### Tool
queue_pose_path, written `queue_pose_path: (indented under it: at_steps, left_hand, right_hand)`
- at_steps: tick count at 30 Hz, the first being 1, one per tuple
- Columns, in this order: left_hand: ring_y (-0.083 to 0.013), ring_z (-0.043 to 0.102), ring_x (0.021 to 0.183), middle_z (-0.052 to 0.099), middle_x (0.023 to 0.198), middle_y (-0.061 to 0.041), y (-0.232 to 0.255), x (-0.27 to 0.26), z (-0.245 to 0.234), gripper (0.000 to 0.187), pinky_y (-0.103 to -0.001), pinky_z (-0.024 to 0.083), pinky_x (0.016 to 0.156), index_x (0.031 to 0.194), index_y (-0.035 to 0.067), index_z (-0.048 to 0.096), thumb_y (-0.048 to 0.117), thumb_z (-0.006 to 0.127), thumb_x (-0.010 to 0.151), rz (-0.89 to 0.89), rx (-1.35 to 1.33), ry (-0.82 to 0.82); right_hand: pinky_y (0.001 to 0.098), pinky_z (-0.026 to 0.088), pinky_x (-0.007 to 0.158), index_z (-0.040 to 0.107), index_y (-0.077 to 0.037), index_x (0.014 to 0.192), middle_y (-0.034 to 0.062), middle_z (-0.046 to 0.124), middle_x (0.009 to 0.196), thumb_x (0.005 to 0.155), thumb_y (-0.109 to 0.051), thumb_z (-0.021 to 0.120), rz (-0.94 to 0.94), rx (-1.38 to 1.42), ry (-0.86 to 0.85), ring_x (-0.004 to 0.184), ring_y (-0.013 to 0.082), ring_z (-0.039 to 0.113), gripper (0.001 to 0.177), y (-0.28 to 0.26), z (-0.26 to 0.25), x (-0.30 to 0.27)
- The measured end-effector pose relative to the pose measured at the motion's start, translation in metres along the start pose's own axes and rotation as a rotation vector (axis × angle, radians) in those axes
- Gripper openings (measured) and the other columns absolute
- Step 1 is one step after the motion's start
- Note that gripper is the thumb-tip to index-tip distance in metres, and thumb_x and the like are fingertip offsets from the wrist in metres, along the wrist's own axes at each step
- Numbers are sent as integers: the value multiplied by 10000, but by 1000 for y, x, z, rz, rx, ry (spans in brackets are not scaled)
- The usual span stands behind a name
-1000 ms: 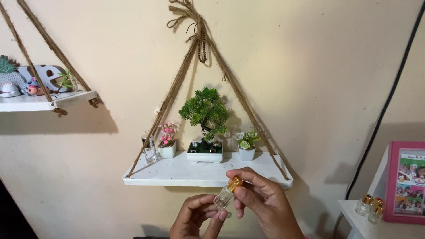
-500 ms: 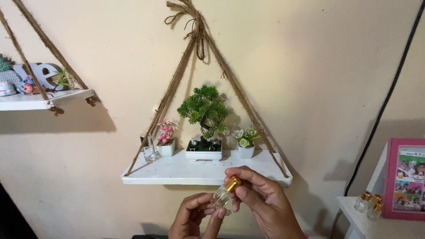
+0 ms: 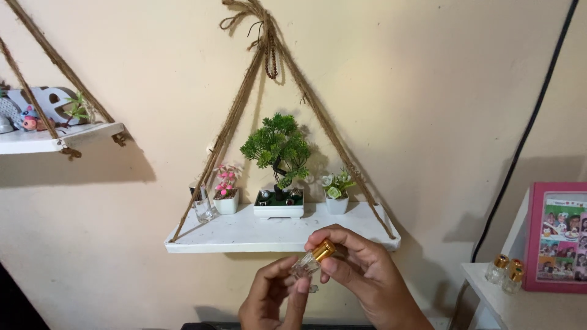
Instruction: The person cleans a small hanging wall shelf and several small glass bottles using a paper towel.
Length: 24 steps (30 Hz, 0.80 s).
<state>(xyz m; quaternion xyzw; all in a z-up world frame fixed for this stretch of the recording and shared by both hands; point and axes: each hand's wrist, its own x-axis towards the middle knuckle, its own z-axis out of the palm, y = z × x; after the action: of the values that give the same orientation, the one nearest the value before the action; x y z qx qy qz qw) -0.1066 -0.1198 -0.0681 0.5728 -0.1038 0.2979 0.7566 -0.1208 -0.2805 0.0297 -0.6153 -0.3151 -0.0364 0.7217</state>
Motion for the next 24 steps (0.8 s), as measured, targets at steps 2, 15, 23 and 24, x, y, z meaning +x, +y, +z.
queue_pose_path:
  at_steps: [2, 15, 23, 24]
  left_hand:
    - [-206, 789, 908, 806, 1007, -140, -4, -1, 2, 347, -337, 644, 813, 1138, -16, 706, -11, 787, 801, 1, -6, -2]
    - [-171, 760, 970, 716, 1055, -102, 40, -10, 15, 370, -310, 643, 824, 1075, 14, 701, -47, 849, 741, 288, 169, 35]
    - [-185, 748, 989, 725, 1076, -126, 35, -16, 15, 494, -315, 615, 845, 1143, -8, 645, -63, 865, 704, 263, 90, 81]
    - [-193, 747, 1014, 720, 1088, -135, 37, -17, 15, 486, -317, 616, 858, 1149, -13, 640, -72, 855, 717, 282, 69, 72]
  right_hand:
    - [295, 538, 809, 661, 32, 1269, 59, 698, 1119, 946, -140, 667, 13, -1, 17, 901, 114, 604, 366, -1, 1, 0]
    - [330, 595, 726, 735, 46, 1219, 127, 769, 1037, 936, -183, 688, 73, -22, 198, 889, 152, 694, 367, 0, 1, -4]
    - [350, 612, 757, 687, 42, 1255, 152, 759, 1110, 931, -163, 653, 114, 95, 180, 921, 172, 714, 385, 0, 1, -8]
    - [351, 604, 766, 676, 43, 1269, 157, 753, 1125, 935, -157, 646, 119, 118, 175, 928, 179, 713, 390, 1, 1, -9]
